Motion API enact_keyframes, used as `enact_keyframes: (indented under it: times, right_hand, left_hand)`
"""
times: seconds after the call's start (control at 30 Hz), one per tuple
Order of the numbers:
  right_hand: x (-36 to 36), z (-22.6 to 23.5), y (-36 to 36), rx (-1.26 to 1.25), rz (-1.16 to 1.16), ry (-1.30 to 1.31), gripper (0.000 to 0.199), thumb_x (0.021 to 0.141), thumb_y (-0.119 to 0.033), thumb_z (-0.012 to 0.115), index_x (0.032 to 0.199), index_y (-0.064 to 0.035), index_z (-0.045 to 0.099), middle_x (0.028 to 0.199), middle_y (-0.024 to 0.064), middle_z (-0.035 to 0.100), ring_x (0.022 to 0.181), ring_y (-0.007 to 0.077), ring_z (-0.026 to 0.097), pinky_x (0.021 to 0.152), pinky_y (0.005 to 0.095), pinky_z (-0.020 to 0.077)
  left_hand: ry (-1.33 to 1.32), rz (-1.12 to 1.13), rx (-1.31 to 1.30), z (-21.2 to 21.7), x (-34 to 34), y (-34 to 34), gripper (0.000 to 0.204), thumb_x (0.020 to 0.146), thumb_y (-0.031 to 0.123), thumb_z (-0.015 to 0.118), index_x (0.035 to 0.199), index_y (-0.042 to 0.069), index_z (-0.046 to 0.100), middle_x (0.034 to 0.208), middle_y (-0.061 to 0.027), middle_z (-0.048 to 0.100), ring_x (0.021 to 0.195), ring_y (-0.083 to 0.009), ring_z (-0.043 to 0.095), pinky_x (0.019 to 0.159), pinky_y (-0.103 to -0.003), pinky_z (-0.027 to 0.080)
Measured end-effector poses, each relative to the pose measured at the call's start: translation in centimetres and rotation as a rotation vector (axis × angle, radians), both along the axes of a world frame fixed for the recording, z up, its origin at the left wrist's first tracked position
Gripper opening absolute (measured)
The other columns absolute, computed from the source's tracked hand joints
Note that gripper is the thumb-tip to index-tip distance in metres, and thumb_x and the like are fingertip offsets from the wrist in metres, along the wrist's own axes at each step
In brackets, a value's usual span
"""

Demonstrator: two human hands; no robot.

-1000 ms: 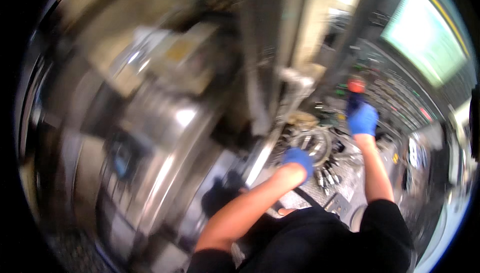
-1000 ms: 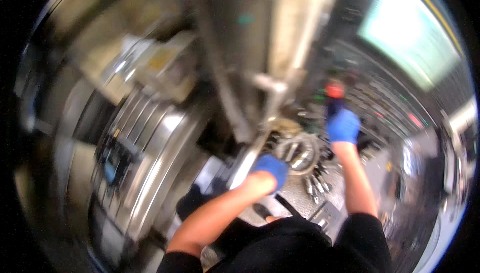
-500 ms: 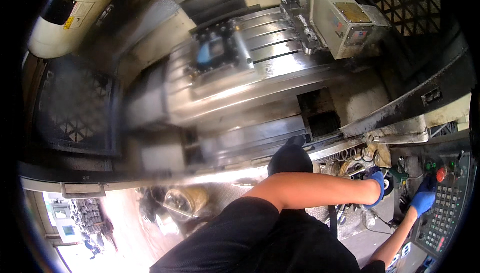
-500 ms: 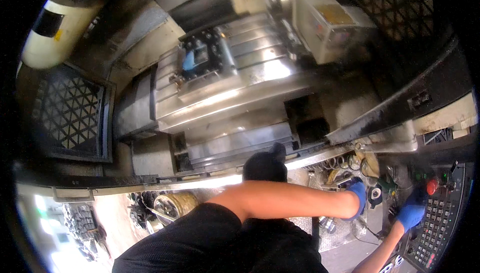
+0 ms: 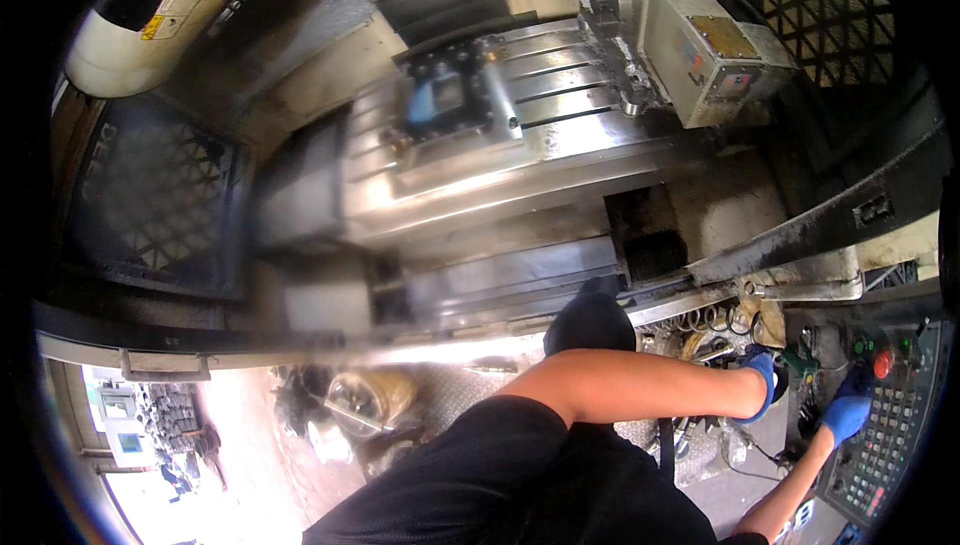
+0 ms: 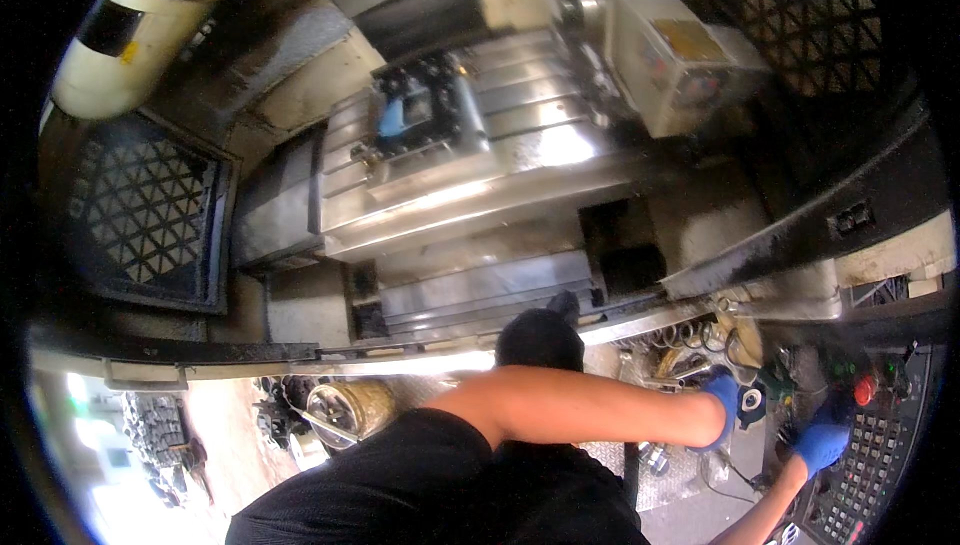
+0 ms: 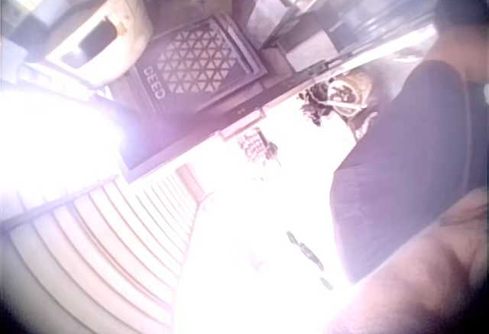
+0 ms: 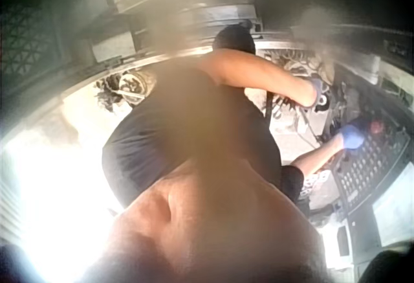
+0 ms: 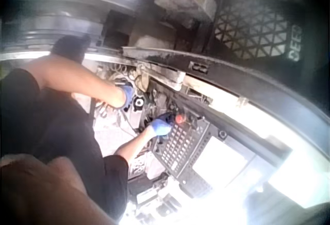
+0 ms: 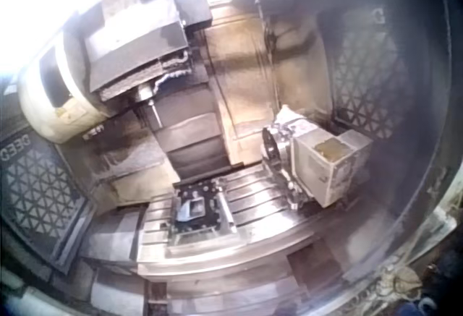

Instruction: The person operates a CNC machine's control panel, pressing various buttons and navigating menus. They then open the machine door, insert a metal component into the tool holder, and secure it using a wrench before returning to the control panel.

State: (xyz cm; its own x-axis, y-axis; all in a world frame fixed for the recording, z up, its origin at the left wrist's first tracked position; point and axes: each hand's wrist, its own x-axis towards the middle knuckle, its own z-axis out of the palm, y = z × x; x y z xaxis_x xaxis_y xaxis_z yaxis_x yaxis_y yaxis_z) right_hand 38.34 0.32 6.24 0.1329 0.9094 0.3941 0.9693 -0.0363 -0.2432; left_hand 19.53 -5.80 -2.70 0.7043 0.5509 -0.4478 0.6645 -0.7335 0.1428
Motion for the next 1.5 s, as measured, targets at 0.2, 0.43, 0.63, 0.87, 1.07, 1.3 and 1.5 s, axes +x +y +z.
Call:
enact_keyframes:
  times: [0.2, 0.43, 0.63, 0.87, 1.07, 1.3, 1.5]
  right_hand:
    - [-1.1, 1.2, -0.4, -0.03, -0.036, 0.026, 0.043, 0.097, -0.042, 0.06, 0.118, -0.006, 0.069, 0.113, 0.0208, 0.068, 0.101, 0.0366, 0.069, 0.081, 0.0439, 0.0525]
    - [0.3, 0.1, 0.2, 0.01, -0.02, -0.023, 0.041, 0.097, -0.036, 0.06, 0.123, -0.0052, 0.067, 0.12, 0.0185, 0.067, 0.107, 0.034, 0.067, 0.087, 0.0392, 0.0507]
    - [0.3, 0.1, 0.2, -0.013, -0.07, -0.031, 0.041, 0.097, -0.037, 0.06, 0.123, -0.0052, 0.067, 0.12, 0.0182, 0.067, 0.107, 0.0342, 0.067, 0.087, 0.0397, 0.0511]
    - [-0.8, 0.8, -0.2, 0.002, -0.037, -0.022, 0.039, 0.098, -0.035, 0.058, 0.122, -0.005, 0.068, 0.118, 0.0188, 0.068, 0.104, 0.0344, 0.068, 0.085, 0.0402, 0.0513]
    - [-0.9, 1.1, -0.3, -0.046, -0.074, -0.035, 0.043, 0.096, -0.039, 0.062, 0.125, -0.0066, 0.066, 0.122, 0.017, 0.066, 0.108, 0.0347, 0.067, 0.086, 0.0395, 0.0511]
    - [-0.8, 1.0, -0.4, -0.021, -0.065, -0.039, 0.043, 0.096, -0.04, 0.063, 0.122, -0.0067, 0.068, 0.118, 0.0174, 0.068, 0.105, 0.0345, 0.068, 0.084, 0.0402, 0.052]
    - [0.1, 0.5, -0.1, -0.034, -0.074, -0.029, 0.043, 0.098, -0.039, 0.058, 0.123, -0.0052, 0.067, 0.12, 0.0196, 0.067, 0.107, 0.0364, 0.066, 0.087, 0.0411, 0.0506]
  left_hand:
    - [0.023, -0.013, 0.063, 0.6, -0.5, -0.3, 0.042, 0.092, 0.038, 0.055, 0.131, 0.024, 0.065, 0.137, 0.0024, 0.061, 0.123, -0.0223, 0.059, 0.088, -0.048, 0.051]
    - [0.05, -0.019, 0.073, -2.4, 2.6, 1.3, 0.048, 0.093, 0.042, 0.052, 0.135, 0.021, 0.062, 0.142, -0.0013, 0.057, 0.128, -0.0244, 0.055, 0.097, -0.046, 0.047]
    - [0.111, -0.106, 0.121, -5.3, 5.0, 2.3, 0.054, 0.093, 0.046, 0.049, 0.138, 0.018, 0.059, 0.146, -0.0042, 0.053, 0.133, -0.026, 0.05, 0.105, -0.044, 0.043]
    - [0.125, -0.103, 0.146, -5.6, 4.7, 3.0, 0.058, 0.093, 0.05, 0.048, 0.139, 0.016, 0.057, 0.148, -0.0055, 0.051, 0.136, -0.0267, 0.048, 0.11, -0.043, 0.041]
    - [0.055, 0.083, 0.098, -3.2, 3.7, 1.4, 0.054, 0.093, 0.048, 0.049, 0.137, 0.018, 0.06, 0.146, -0.0034, 0.053, 0.134, -0.0257, 0.05, 0.107, -0.042, 0.043]
    - [-0.06, 0.09, 0.057, -4.3, 4.0, 2.1, 0.049, 0.094, 0.042, 0.05, 0.137, 0.02, 0.06, 0.145, -0.0016, 0.055, 0.13, -0.0251, 0.054, 0.101, -0.043, 0.048]
    - [-0.011, 0.093, 0.173, -5.4, 5.1, 1.6, 0.048, 0.093, 0.042, 0.052, 0.135, 0.021, 0.061, 0.143, 0.0004, 0.056, 0.129, -0.0242, 0.054, 0.099, -0.044, 0.048]
